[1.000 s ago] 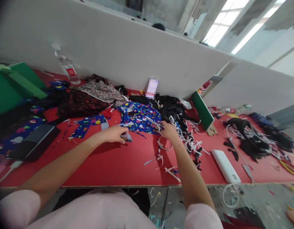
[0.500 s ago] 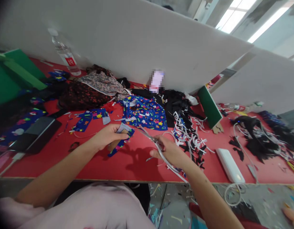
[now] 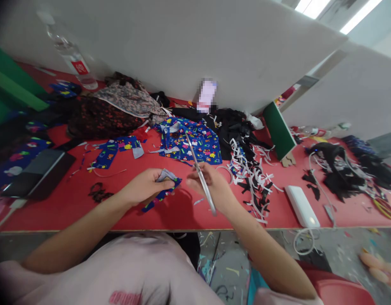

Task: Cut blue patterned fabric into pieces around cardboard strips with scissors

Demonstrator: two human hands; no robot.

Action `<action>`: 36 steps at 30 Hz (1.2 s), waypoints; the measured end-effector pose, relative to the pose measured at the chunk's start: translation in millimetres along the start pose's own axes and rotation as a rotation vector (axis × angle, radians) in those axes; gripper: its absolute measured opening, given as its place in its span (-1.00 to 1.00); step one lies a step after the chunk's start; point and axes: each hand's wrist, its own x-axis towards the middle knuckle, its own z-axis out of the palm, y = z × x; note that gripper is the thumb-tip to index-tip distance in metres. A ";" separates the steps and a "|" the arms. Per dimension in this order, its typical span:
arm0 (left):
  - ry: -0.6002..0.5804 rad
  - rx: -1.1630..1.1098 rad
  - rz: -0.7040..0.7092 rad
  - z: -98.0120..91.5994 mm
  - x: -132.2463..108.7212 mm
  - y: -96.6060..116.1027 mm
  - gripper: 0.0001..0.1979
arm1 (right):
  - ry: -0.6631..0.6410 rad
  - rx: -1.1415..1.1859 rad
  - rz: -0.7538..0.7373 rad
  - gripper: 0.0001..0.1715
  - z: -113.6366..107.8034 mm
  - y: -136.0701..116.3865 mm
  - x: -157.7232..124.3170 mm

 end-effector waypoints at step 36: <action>0.088 -0.257 -0.028 8.4 -9.6 0.6 -0.83 | -0.257 -0.592 0.066 -0.49 -16.6 2.8 -30.1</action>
